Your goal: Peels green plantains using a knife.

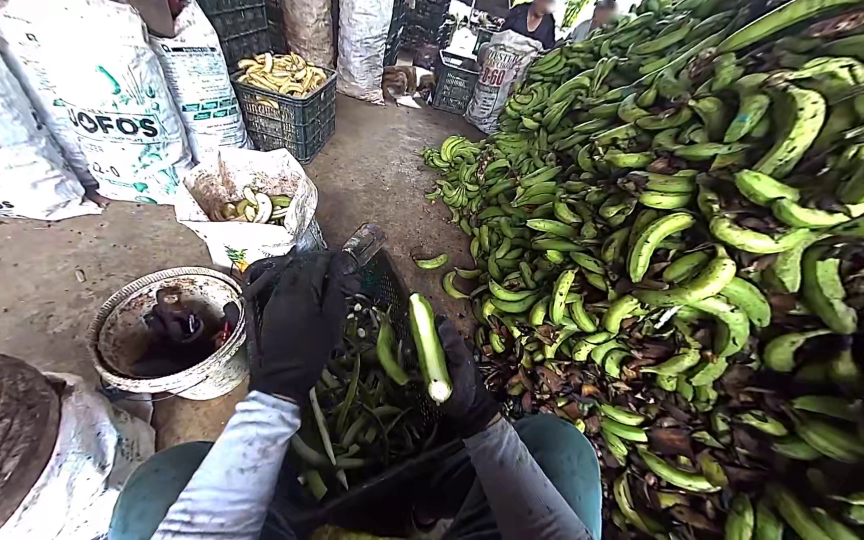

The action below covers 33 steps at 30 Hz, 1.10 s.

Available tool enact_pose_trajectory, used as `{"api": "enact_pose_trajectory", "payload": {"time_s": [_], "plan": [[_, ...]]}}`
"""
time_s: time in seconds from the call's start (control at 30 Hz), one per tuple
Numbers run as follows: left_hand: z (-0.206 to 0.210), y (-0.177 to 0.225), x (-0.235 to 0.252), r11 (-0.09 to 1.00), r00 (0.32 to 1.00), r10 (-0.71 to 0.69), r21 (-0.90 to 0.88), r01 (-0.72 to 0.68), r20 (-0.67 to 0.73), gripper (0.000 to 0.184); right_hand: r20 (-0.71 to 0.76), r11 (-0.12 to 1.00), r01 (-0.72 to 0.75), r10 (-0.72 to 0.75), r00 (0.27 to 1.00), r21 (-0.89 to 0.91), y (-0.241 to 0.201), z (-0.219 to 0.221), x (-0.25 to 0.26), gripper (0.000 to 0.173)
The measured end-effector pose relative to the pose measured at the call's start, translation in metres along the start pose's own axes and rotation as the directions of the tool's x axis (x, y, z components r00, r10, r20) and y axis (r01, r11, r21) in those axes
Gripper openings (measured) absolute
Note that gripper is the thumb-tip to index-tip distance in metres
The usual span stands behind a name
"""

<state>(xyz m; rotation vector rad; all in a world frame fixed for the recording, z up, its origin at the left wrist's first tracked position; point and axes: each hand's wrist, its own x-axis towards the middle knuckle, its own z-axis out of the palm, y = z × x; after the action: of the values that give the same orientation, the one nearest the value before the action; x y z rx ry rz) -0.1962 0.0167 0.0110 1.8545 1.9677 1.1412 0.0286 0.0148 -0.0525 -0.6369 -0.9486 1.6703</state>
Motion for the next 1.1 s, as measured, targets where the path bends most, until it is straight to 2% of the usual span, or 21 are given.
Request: {"api": "enact_pose_trajectory", "payload": {"time_s": [0.07,0.17,0.23,0.3,0.37,0.43,0.47,0.53,0.6,0.67,0.77,0.8,0.87,0.93,1.0,1.07,1.1], "plan": [[-0.001,0.006,-0.011,0.986,0.994,0.046,-0.164,-0.029,0.099,0.039,-0.033,0.997,0.077,-0.076,0.997,0.027,-0.009,-0.007,0.009,0.042],[0.010,0.013,-0.043,0.945,0.927,0.131,-0.326,-0.010,0.351,0.052,-0.158,0.940,0.254,-0.293,0.943,-0.230,-0.024,-0.010,0.027,0.048],[0.016,0.020,-0.062,0.944,0.907,0.193,-0.323,-0.068,0.374,0.064,-0.272,0.869,0.267,-0.400,0.876,-0.416,-0.035,-0.001,0.034,0.046],[0.021,0.022,-0.068,0.939,0.918,0.236,-0.319,-0.131,0.319,0.069,-0.310,0.853,0.246,-0.414,0.856,-0.460,-0.040,0.008,0.039,0.051],[0.021,0.018,-0.061,0.948,0.924,0.232,-0.282,-0.146,0.303,0.064,-0.218,0.907,0.237,-0.324,0.921,-0.348,-0.035,0.009,0.037,0.048],[0.022,0.007,-0.047,0.968,0.940,0.206,-0.194,-0.156,0.271,0.059,-0.024,0.987,0.131,-0.134,0.991,-0.094,-0.020,0.009,0.027,0.030],[0.023,0.000,-0.040,0.975,0.953,0.200,-0.147,-0.169,0.229,0.057,0.068,0.999,-0.008,0.005,0.998,0.049,-0.015,0.010,0.021,0.029],[0.024,-0.011,-0.030,0.984,0.976,0.175,-0.063,-0.168,0.128,0.053,0.225,0.960,-0.239,0.202,0.953,0.148,-0.006,0.009,0.012,0.038],[0.023,-0.015,-0.023,0.996,0.993,0.083,-0.033,-0.081,0.083,0.049,0.271,0.948,-0.296,0.257,0.928,0.115,-0.002,0.007,0.006,0.040],[0.017,-0.015,-0.017,0.999,0.997,0.002,-0.047,0.002,0.077,0.050,0.239,0.981,-0.196,0.187,0.953,0.012,-0.004,0.009,0.002,0.046],[0.015,-0.011,-0.028,0.987,0.995,0.035,-0.161,-0.020,0.093,0.052,0.088,0.982,0.098,-0.084,0.993,-0.164,-0.010,0.009,0.011,0.059],[0.017,-0.007,-0.036,0.978,0.990,0.065,-0.203,-0.039,0.121,0.054,-0.002,0.955,0.196,-0.201,0.980,-0.222,-0.012,0.011,0.018,0.055],[0.022,0.004,-0.054,0.971,0.980,0.137,-0.218,-0.102,0.148,0.062,-0.172,0.899,0.321,-0.382,0.908,-0.298,-0.018,0.017,0.033,0.051],[0.028,0.013,-0.069,0.969,0.975,0.193,-0.179,-0.172,0.106,0.062,-0.319,0.873,0.394,-0.476,0.820,-0.288,-0.027,0.028,0.045,0.050],[0.031,0.019,-0.076,0.972,0.977,0.211,-0.116,-0.205,0.041,0.063,-0.420,0.862,0.431,-0.507,0.753,-0.268,-0.035,0.039,0.051,0.049],[0.029,0.019,-0.073,0.973,0.977,0.213,-0.098,-0.210,0.021,0.060,-0.433,0.867,0.393,-0.494,0.754,-0.306,-0.037,0.043,0.050,0.049],[0.028,0.017,-0.069,0.975,0.979,0.202,-0.099,-0.198,0.036,0.058,-0.376,0.877,0.341,-0.459,0.805,-0.338,-0.036,0.041,0.046,0.049]]}}
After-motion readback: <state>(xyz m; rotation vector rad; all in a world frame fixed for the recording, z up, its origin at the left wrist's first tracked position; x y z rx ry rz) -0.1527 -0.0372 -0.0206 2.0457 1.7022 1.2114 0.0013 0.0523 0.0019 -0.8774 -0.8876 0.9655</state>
